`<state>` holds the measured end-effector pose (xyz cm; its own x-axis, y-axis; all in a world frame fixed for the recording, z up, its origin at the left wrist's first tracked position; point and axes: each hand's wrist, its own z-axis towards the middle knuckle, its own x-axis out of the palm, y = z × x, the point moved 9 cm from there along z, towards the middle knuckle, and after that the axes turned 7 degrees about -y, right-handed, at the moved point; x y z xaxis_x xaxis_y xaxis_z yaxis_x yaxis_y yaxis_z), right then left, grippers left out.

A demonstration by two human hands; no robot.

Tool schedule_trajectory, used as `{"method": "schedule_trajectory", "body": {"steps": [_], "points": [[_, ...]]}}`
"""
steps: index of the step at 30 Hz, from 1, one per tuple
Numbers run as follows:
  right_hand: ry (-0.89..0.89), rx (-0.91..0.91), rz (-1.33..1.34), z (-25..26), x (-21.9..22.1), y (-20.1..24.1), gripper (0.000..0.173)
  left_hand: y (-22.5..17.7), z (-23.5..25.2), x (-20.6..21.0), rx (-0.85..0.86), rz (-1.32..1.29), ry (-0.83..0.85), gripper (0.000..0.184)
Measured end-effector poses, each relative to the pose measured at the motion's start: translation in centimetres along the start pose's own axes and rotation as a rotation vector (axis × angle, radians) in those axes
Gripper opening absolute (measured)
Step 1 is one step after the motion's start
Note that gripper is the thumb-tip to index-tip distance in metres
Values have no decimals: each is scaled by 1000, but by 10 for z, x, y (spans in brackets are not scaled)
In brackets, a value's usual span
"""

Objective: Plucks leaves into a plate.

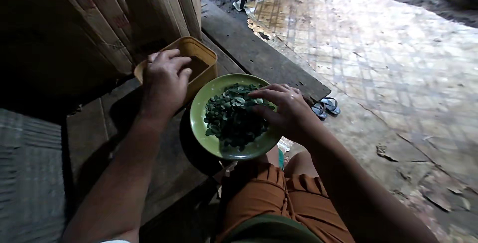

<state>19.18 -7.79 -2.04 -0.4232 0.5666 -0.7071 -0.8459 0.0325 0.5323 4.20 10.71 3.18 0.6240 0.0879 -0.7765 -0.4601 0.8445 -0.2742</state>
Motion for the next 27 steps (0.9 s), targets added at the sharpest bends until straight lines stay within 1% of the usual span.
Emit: {"method": "schedule_trajectory", "body": {"steps": [2,3,5,7,9,11,13,18,21,25,26,27], "points": [[-11,4,4,-1,-1,-1,27,-24,-6,8,94,-77,96,26],[-11,9,4,-2,-1,-3,27,-34,-12,16,115,-123,196,25],[-12,20,2,-4,-2,-4,26,-47,-25,37,102,-206,410,24],[-26,26,-2,-5,-3,-5,26,-49,-36,57,41,-181,539,25],[-49,26,-5,-7,-7,-5,25,-46,-40,66,3,-102,538,20],[-63,34,6,-8,-9,-6,24,-46,-38,64,15,-101,481,13],[-82,39,36,-8,-12,-7,23,-49,-33,54,43,-177,405,11],[-141,47,168,-5,-18,3,22,-62,-27,23,11,-358,262,8],[-141,34,217,0,-15,14,22,-69,-30,23,35,-396,253,9],[-191,15,224,5,-10,24,12,-75,-34,27,22,-486,286,8],[-207,12,214,6,-10,24,11,-76,-34,28,16,-507,294,9],[-219,14,206,6,-11,23,11,-77,-35,29,7,-534,305,16]]}}
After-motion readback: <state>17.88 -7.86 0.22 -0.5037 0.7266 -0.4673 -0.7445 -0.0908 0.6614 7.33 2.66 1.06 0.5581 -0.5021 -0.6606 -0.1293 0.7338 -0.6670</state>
